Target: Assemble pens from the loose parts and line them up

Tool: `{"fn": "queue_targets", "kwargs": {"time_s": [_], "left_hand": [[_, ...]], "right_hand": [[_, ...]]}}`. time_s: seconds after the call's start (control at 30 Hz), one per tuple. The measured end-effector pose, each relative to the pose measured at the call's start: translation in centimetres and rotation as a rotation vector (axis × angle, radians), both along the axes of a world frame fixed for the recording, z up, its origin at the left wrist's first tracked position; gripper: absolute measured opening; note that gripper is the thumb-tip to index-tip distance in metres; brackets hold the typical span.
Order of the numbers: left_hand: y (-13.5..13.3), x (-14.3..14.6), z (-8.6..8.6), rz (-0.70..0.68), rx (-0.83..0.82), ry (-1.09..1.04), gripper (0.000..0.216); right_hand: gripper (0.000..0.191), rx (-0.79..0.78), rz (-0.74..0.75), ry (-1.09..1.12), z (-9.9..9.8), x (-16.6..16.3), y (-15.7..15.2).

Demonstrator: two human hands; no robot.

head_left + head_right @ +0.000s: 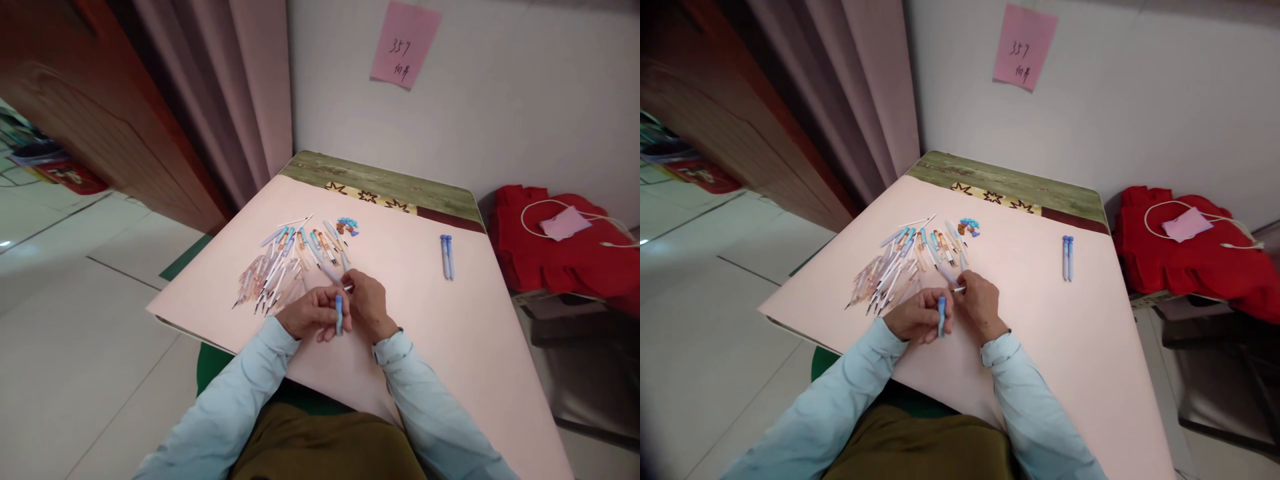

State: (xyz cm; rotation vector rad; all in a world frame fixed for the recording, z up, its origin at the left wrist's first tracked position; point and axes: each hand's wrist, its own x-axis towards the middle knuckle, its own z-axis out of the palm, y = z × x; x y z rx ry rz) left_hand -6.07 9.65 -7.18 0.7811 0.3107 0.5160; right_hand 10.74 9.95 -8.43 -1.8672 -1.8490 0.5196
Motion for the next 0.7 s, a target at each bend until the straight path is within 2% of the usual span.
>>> {"fn": "queue_targets", "kwargs": {"time_s": [0.07, 0.13, 0.27, 0.37, 0.47, 0.57, 0.7], "left_hand": [[0.2, -0.2, -0.6, 0.19, -0.05, -0.055, 0.031], [0.3, -0.4, -1.0, 0.284, -0.07, -0.097, 0.033], [0.3, -0.4, -1.0, 0.292, -0.089, -0.119, 0.035], [0.5, 0.0, -0.6, 0.394, -0.14, -0.084, 0.033], [0.8, 0.5, -0.2, 0.499, -0.166, -0.044, 0.029], [1.0, 0.8, -0.2, 0.543, -0.145, -0.013, 0.028], [0.9, 1.1, -0.3, 0.572, -0.108, 0.031, 0.027]], "right_hand": [[0.008, 0.031, -0.013, 0.019, 0.0, 0.4, 0.1], [0.012, 0.047, -0.032, 0.045, 0.0, 0.9, 0.1], [0.023, 0.086, -0.13, 0.105, -0.1, 1.4, 0.3], [0.019, 0.117, -0.195, 0.041, -0.4, 1.4, 0.5], [0.014, 0.085, -0.195, -0.043, -0.9, 1.3, 0.7], [0.013, 0.084, -0.18, -0.075, -1.0, 1.3, 0.8], [0.015, 0.161, -0.153, 0.082, -0.2, 1.7, 0.4]]}}
